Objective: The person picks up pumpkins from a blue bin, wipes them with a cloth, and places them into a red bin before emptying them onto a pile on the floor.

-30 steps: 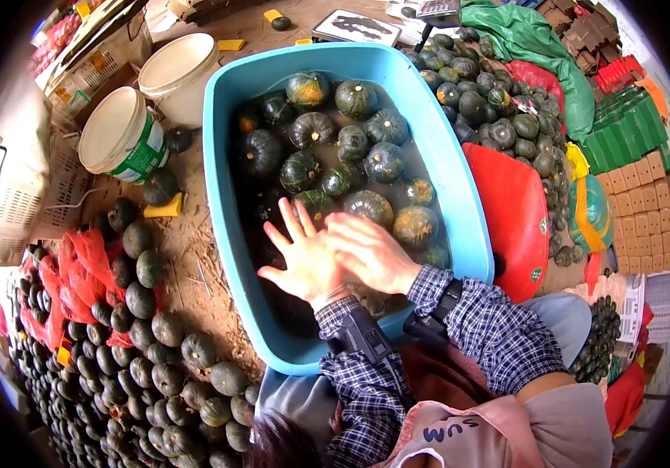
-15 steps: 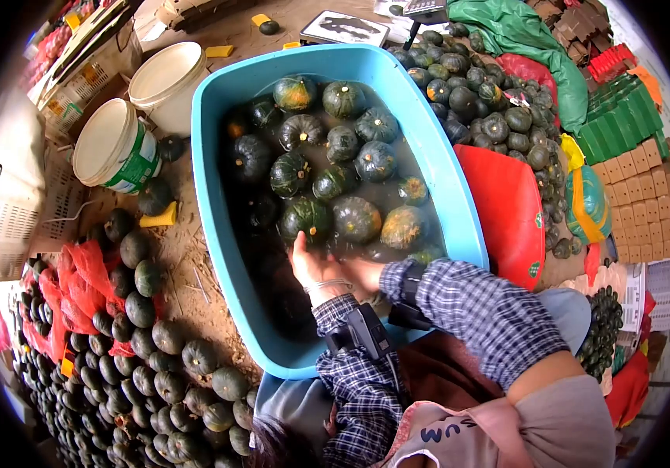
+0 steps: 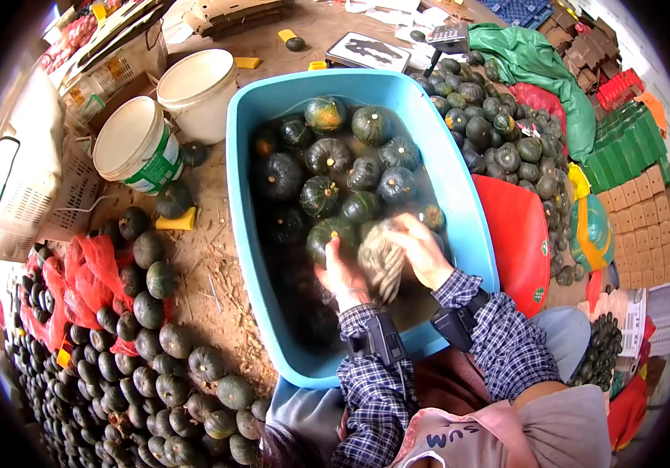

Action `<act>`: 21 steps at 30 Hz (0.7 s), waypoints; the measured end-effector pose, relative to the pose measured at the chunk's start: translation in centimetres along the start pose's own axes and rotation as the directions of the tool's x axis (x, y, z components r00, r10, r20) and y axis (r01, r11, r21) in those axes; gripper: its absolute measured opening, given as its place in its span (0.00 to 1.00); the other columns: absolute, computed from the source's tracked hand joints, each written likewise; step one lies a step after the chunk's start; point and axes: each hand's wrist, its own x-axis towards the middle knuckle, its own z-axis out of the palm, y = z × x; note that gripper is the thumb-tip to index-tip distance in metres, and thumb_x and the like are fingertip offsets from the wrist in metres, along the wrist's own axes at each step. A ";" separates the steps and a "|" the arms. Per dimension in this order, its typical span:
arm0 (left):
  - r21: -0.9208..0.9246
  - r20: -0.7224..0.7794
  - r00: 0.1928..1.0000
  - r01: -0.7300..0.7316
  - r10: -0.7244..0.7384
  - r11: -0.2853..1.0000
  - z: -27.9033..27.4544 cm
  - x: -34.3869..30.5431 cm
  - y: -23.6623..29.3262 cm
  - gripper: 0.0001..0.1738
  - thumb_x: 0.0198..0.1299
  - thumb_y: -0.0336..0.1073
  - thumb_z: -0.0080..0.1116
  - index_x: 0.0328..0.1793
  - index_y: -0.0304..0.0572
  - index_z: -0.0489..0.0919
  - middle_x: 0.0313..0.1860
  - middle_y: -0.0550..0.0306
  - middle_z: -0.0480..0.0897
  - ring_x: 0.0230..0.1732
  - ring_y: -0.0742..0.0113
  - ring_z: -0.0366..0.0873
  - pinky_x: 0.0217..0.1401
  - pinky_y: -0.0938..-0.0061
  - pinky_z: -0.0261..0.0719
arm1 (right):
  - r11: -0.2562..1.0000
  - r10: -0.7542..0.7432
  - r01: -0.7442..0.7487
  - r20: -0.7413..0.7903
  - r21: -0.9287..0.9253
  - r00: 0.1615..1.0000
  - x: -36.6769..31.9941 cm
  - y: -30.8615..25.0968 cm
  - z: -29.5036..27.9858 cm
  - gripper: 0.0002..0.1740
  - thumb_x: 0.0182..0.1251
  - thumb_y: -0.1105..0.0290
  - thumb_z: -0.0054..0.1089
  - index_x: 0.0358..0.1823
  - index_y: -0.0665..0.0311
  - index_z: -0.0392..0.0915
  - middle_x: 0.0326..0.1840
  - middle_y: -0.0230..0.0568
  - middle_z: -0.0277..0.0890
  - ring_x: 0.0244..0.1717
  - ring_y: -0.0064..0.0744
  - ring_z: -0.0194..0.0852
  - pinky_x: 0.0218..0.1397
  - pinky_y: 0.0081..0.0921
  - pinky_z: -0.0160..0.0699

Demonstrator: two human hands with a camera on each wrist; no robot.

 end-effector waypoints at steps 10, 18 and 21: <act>0.229 0.254 0.963 0.031 -0.090 0.973 0.9 -2.3 4.1 0.18 0.62 0.56 0.51 0.41 0.50 0.71 0.43 0.67 0.73 0.45 0.76 0.68 0.48 0.78 0.66 | 0.723 -0.381 0.530 0.385 -0.443 0.841 4.7 -0.4 3.5 0.16 0.68 0.68 0.55 0.53 0.67 0.71 0.61 0.45 0.62 0.66 0.38 0.57 0.70 0.31 0.54; -0.157 0.368 0.921 0.201 -0.131 0.967 0.8 -2.6 4.5 0.23 0.67 0.53 0.43 0.51 0.44 0.78 0.47 0.58 0.82 0.47 0.63 0.79 0.53 0.69 0.77 | 0.461 -0.358 0.672 0.572 -0.579 0.738 0.5 2.7 5.7 0.26 0.71 0.62 0.48 0.68 0.64 0.63 0.74 0.47 0.54 0.76 0.46 0.44 0.76 0.40 0.43; -0.157 0.400 0.909 0.196 -0.119 0.968 0.3 -2.1 4.8 0.24 0.67 0.53 0.42 0.51 0.43 0.78 0.46 0.57 0.82 0.46 0.63 0.79 0.51 0.68 0.78 | 0.386 -0.339 0.733 0.652 -0.560 0.678 -0.7 2.7 4.9 0.23 0.71 0.66 0.46 0.66 0.64 0.66 0.75 0.46 0.52 0.76 0.47 0.43 0.77 0.41 0.43</act>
